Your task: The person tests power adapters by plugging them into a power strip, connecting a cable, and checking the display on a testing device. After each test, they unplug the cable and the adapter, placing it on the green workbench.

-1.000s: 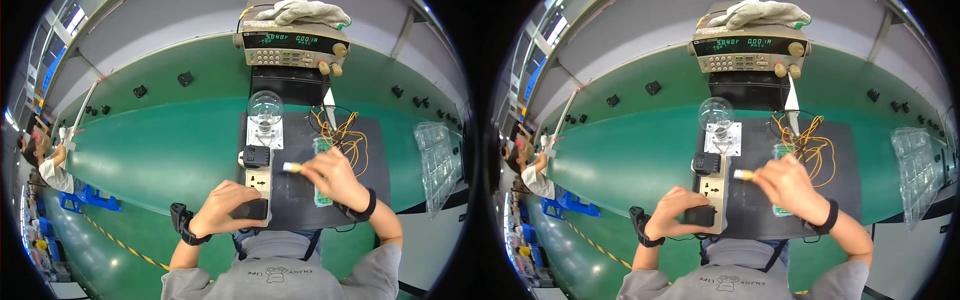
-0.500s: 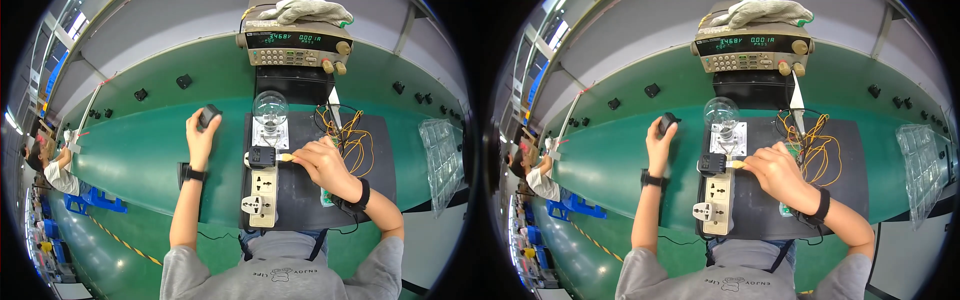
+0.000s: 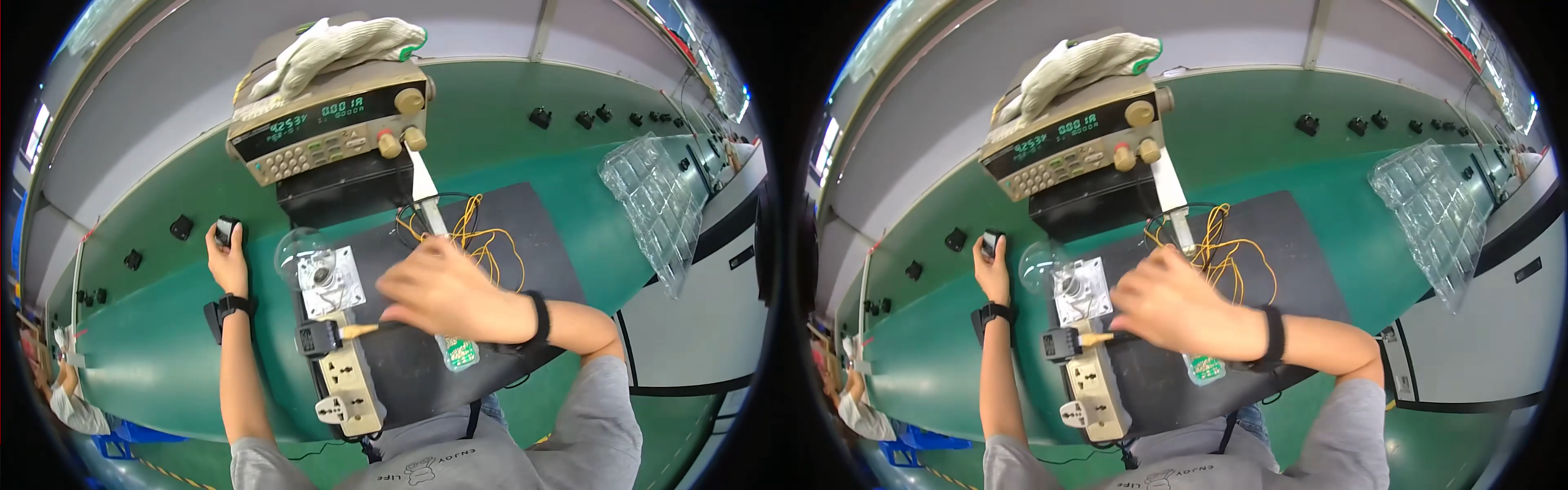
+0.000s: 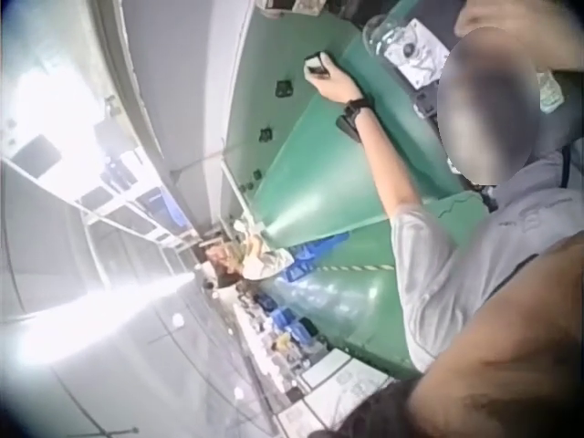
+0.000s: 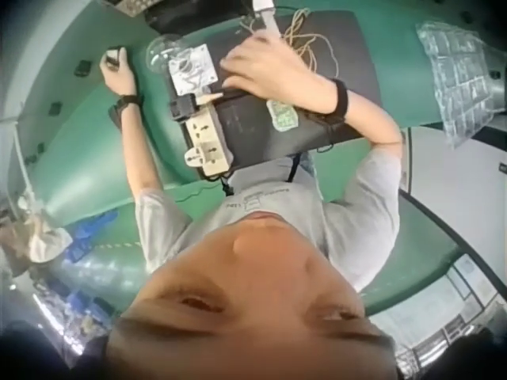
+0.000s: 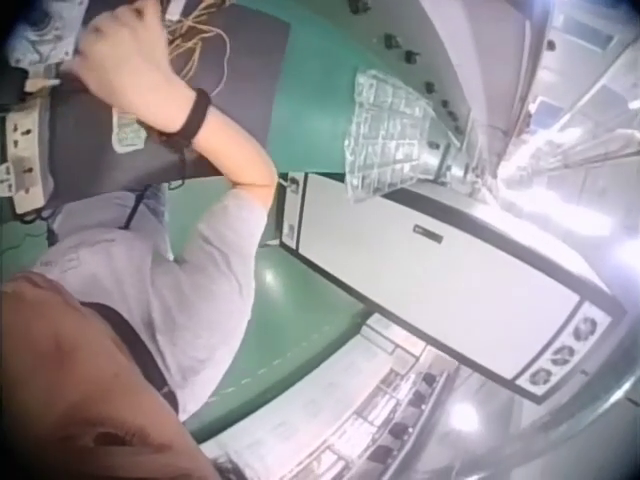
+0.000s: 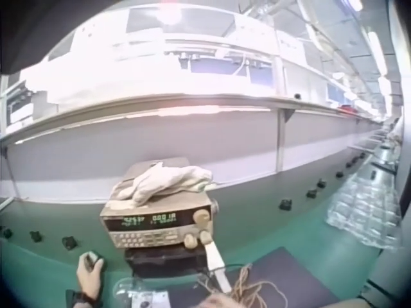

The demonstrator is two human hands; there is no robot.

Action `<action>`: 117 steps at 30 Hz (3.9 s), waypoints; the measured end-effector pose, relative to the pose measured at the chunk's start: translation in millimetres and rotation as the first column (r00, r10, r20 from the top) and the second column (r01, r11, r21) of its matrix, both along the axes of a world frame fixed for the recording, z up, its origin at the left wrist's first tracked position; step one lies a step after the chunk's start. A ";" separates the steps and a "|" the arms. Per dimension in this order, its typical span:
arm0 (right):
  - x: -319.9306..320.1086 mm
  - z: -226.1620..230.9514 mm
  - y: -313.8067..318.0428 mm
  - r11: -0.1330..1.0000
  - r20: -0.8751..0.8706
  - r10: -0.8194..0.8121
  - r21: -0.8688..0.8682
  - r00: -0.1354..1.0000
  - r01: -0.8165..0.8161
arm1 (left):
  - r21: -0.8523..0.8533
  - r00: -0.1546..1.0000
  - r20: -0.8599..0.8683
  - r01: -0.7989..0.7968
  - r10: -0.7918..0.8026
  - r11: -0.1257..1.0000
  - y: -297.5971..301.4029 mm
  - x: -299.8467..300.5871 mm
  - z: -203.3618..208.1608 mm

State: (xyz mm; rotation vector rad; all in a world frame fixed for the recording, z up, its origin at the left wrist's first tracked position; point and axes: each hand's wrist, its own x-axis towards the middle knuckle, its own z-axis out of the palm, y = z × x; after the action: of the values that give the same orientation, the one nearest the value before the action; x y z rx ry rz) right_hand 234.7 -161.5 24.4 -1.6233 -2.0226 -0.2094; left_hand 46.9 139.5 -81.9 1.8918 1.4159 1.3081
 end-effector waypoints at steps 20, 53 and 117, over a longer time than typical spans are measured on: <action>414.2 -91.0 14.5 0.590 -0.349 -0.796 -0.267 0.494 0.762 | -0.013 0.986 0.149 -0.072 0.073 0.997 20.4 13.1 -6.2; -90.9 8.2 -12.5 0.830 -0.341 0.348 -0.320 0.873 -0.456 | -0.114 0.913 0.277 0.341 -0.299 0.933 -73.9 -32.2 -3.3; -87.0 -14.2 -53.8 0.984 -0.162 0.126 -0.107 0.979 -0.144 | 0.062 0.983 0.034 0.180 -0.182 0.982 -33.1 -29.2 -2.3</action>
State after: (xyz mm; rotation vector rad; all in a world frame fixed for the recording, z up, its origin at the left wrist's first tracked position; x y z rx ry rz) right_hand 147.6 -215.3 10.2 -1.5127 -2.0481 0.0857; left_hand 17.6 106.4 -84.2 1.9705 1.1674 1.3039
